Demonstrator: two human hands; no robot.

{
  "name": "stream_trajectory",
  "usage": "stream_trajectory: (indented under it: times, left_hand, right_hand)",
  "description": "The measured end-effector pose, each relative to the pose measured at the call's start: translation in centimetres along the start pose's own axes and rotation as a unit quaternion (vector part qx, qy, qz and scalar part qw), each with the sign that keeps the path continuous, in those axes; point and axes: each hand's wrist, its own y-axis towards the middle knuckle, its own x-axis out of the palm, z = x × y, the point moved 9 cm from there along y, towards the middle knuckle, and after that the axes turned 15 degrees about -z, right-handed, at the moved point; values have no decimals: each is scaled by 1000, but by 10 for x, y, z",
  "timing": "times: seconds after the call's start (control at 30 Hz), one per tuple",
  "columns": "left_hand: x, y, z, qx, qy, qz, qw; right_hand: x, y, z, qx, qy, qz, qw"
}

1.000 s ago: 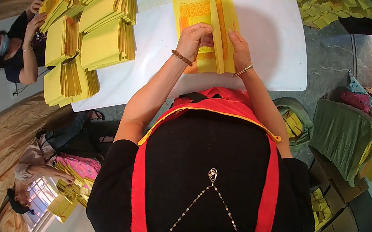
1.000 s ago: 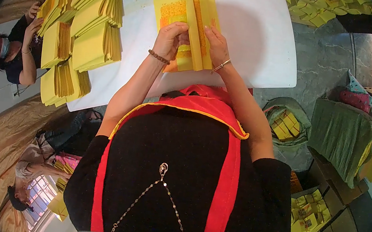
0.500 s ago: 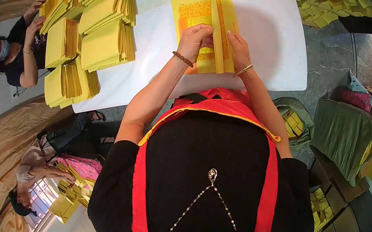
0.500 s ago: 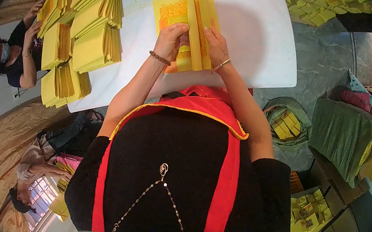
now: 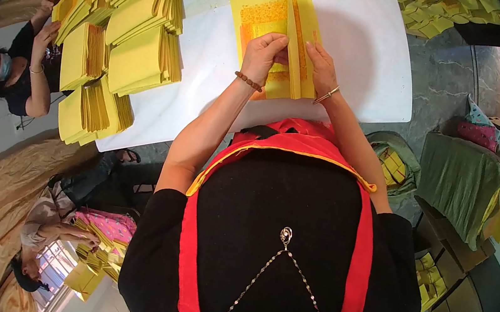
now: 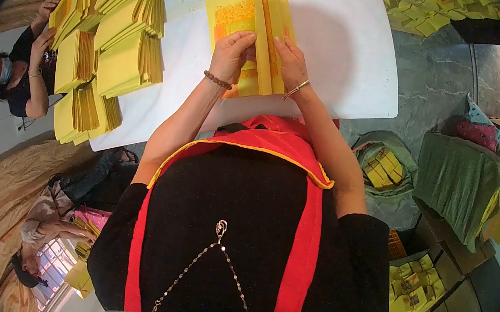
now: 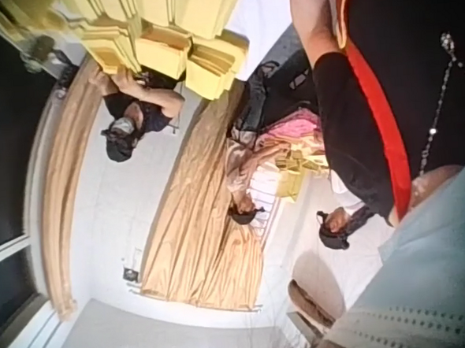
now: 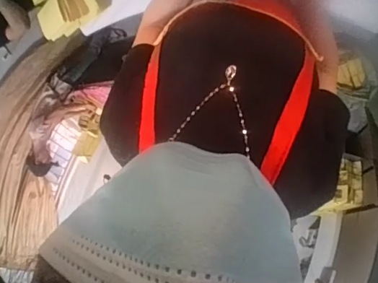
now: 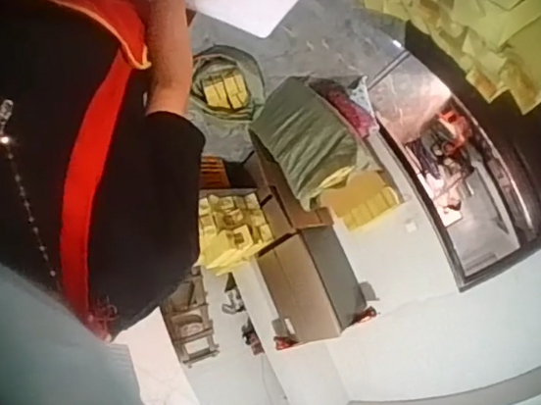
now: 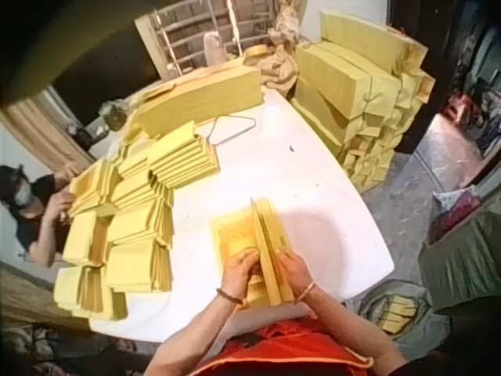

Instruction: The person is folding and stacking sheets of yellow joss paper at a workbench.

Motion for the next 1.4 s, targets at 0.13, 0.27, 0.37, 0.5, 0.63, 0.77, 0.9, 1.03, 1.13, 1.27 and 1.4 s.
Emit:
stream_trajectory:
  times: [0.13, 0.27, 0.37, 0.5, 0.63, 0.77, 0.9, 1.03, 1.13, 1.27, 1.4]
  left_hand:
    - [0, 1, 0, -6, 0, 0, 1000]
    - [-1, 3, -2, -11, 7, -2, 1000]
    - [-2, 5, -4, -6, 8, -5, 1000]
    - [-1, 2, -1, -10, -8, 6, 1000]
    - [1, 2, -1, -19, -17, 2, 1000]
    - [-3, 0, -2, -14, -14, 5, 1000]
    - [1, 2, -1, -9, -1, 1, 1000]
    - [1, 2, -2, -9, 4, -1, 1000]
    - [1, 3, -2, -7, 11, -3, 1000]
    - [2, 3, -2, -3, 6, -6, 1000]
    - [2, 3, -1, -11, 8, -4, 1000]
  right_hand:
    - [3, -1, -1, 0, 12, -11, 1000]
    - [8, 0, -4, -15, 30, -26, 999]
    - [3, 0, 4, 13, 40, -20, 999]
    - [6, 0, 0, -1, 45, -9, 999]
    - [-4, 5, 5, -19, 36, -15, 999]
    - [6, 0, -7, -7, -54, -5, 998]
    - [4, 1, -4, -8, -6, -11, 1000]
    - [6, -1, -2, 8, 14, -7, 1000]
    - [8, 0, -2, 1, 41, -14, 999]
    - [6, 1, 0, -1, 37, -21, 999]
    - [6, 2, 0, 5, 19, -29, 999]
